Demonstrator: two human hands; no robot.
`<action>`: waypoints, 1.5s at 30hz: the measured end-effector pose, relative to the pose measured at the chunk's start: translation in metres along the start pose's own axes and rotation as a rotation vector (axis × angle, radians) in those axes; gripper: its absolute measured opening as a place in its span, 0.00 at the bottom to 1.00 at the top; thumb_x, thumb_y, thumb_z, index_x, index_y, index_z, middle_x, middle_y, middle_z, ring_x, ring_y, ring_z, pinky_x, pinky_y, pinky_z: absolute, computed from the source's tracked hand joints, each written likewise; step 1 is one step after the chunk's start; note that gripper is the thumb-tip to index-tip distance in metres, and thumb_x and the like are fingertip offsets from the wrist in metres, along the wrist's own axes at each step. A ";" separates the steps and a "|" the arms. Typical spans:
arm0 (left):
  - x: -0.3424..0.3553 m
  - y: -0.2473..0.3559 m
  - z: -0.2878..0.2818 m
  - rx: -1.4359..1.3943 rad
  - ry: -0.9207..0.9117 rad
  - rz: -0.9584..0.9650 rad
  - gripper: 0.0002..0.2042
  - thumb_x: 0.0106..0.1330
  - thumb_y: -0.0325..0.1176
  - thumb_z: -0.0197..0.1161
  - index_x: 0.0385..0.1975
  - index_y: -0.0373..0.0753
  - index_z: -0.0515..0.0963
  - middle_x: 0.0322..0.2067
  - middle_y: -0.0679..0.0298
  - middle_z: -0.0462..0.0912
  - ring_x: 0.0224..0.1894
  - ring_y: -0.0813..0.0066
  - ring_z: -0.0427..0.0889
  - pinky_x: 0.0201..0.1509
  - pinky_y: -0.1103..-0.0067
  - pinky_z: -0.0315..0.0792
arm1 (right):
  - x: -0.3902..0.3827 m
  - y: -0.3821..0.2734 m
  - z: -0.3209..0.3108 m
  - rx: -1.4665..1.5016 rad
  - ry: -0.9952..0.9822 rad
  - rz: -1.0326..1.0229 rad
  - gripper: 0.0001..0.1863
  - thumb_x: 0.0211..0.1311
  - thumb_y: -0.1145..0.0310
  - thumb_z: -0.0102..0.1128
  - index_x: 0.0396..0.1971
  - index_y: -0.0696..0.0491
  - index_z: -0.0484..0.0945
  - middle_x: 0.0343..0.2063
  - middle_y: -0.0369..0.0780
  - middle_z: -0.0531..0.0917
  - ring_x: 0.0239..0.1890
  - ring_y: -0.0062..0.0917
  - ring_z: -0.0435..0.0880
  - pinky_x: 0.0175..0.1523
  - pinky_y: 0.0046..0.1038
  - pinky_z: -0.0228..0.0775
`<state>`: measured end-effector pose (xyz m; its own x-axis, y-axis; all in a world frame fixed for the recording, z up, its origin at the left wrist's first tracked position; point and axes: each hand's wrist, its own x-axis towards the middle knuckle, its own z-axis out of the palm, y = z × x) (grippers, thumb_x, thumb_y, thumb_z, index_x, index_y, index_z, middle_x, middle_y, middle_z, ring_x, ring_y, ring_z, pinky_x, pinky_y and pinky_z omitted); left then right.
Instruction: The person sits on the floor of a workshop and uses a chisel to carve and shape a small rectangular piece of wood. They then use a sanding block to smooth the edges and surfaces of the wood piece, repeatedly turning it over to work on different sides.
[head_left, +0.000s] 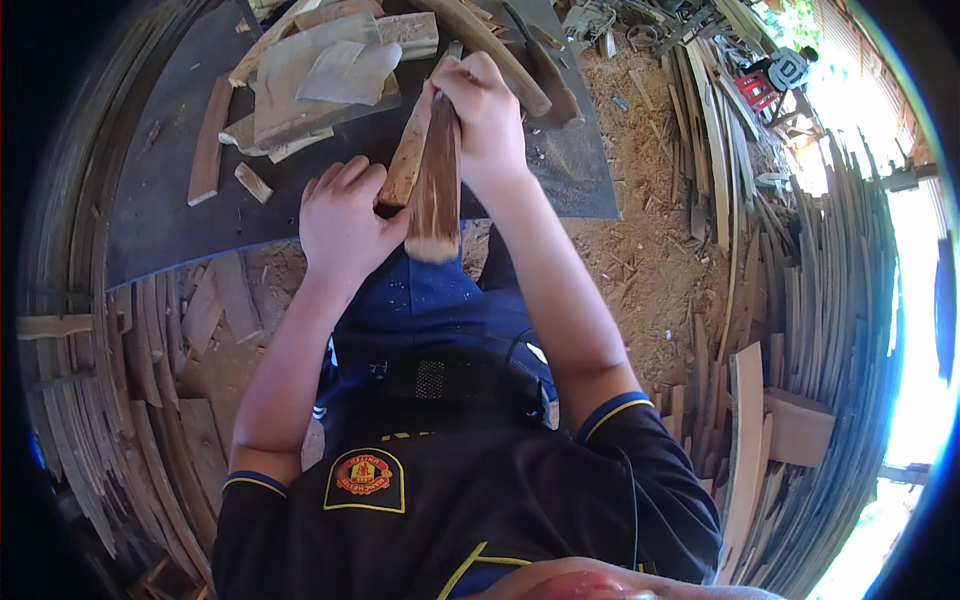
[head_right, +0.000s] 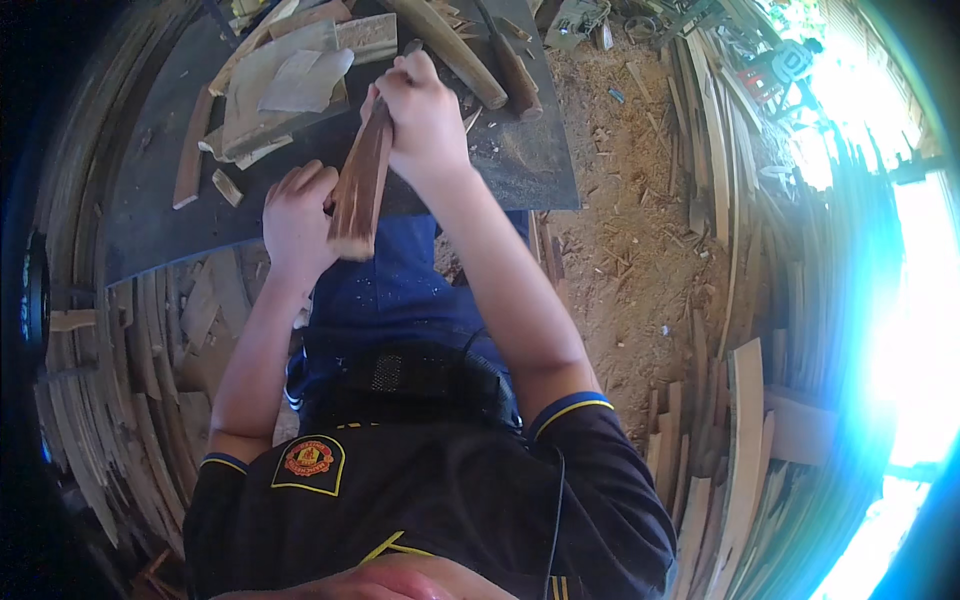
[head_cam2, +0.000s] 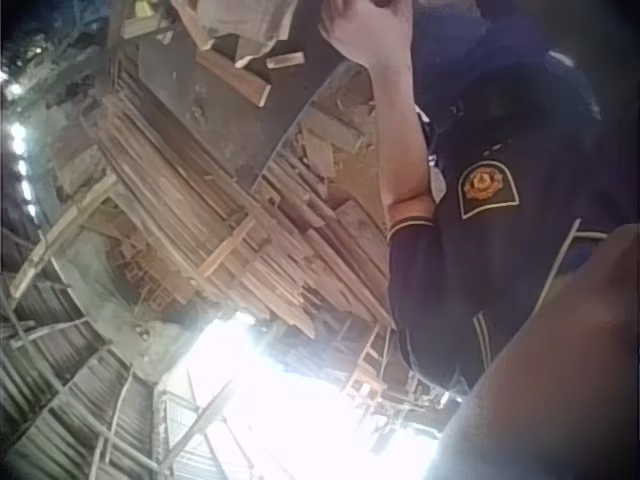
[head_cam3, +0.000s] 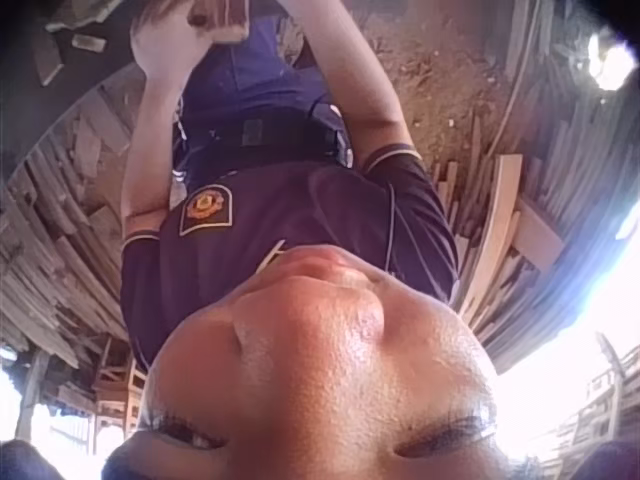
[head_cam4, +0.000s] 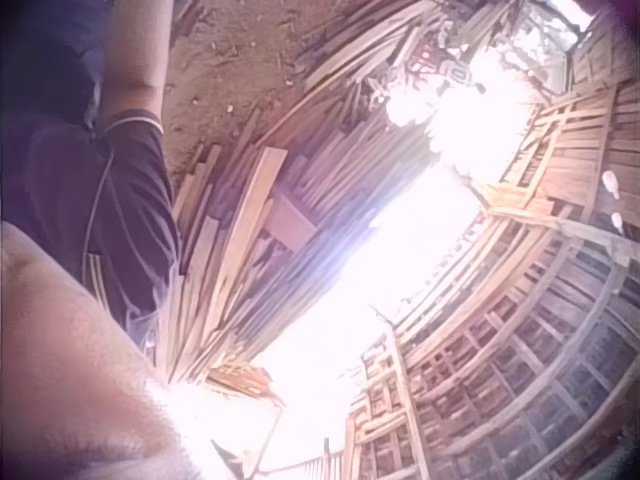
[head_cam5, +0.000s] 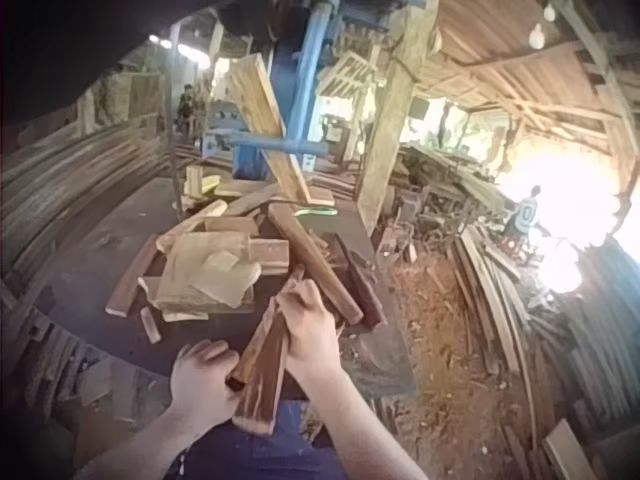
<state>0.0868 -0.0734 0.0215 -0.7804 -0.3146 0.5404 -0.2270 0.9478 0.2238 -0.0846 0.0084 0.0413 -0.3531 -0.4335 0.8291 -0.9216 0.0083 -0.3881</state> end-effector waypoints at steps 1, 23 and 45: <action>-0.001 -0.002 0.000 -0.013 0.018 0.025 0.18 0.47 0.48 0.71 0.21 0.41 0.72 0.26 0.64 0.72 0.33 0.61 0.78 0.36 0.65 0.69 | 0.002 0.000 0.000 -0.012 -0.015 0.001 0.06 0.52 0.73 0.67 0.27 0.58 0.79 0.34 0.46 0.76 0.32 0.44 0.83 0.37 0.39 0.79; -0.001 -0.003 0.009 -0.028 0.150 0.003 0.20 0.64 0.42 0.63 0.11 0.41 0.72 0.19 0.64 0.69 0.24 0.61 0.74 0.30 0.63 0.65 | -0.014 0.001 0.003 0.013 0.252 0.146 0.06 0.53 0.76 0.73 0.29 0.55 0.83 0.29 0.42 0.84 0.29 0.33 0.87 0.34 0.29 0.80; 0.003 0.002 0.008 -0.012 0.147 0.004 0.21 0.59 0.43 0.67 0.10 0.42 0.69 0.17 0.64 0.68 0.23 0.62 0.74 0.28 0.65 0.64 | -0.002 -0.012 -0.008 0.060 0.113 0.040 0.06 0.57 0.71 0.68 0.28 0.56 0.79 0.28 0.44 0.78 0.26 0.42 0.82 0.31 0.39 0.76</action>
<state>0.0795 -0.0718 0.0165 -0.6876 -0.3155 0.6540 -0.2161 0.9488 0.2305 -0.0740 0.0166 0.0479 -0.4088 -0.3299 0.8509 -0.8960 -0.0320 -0.4429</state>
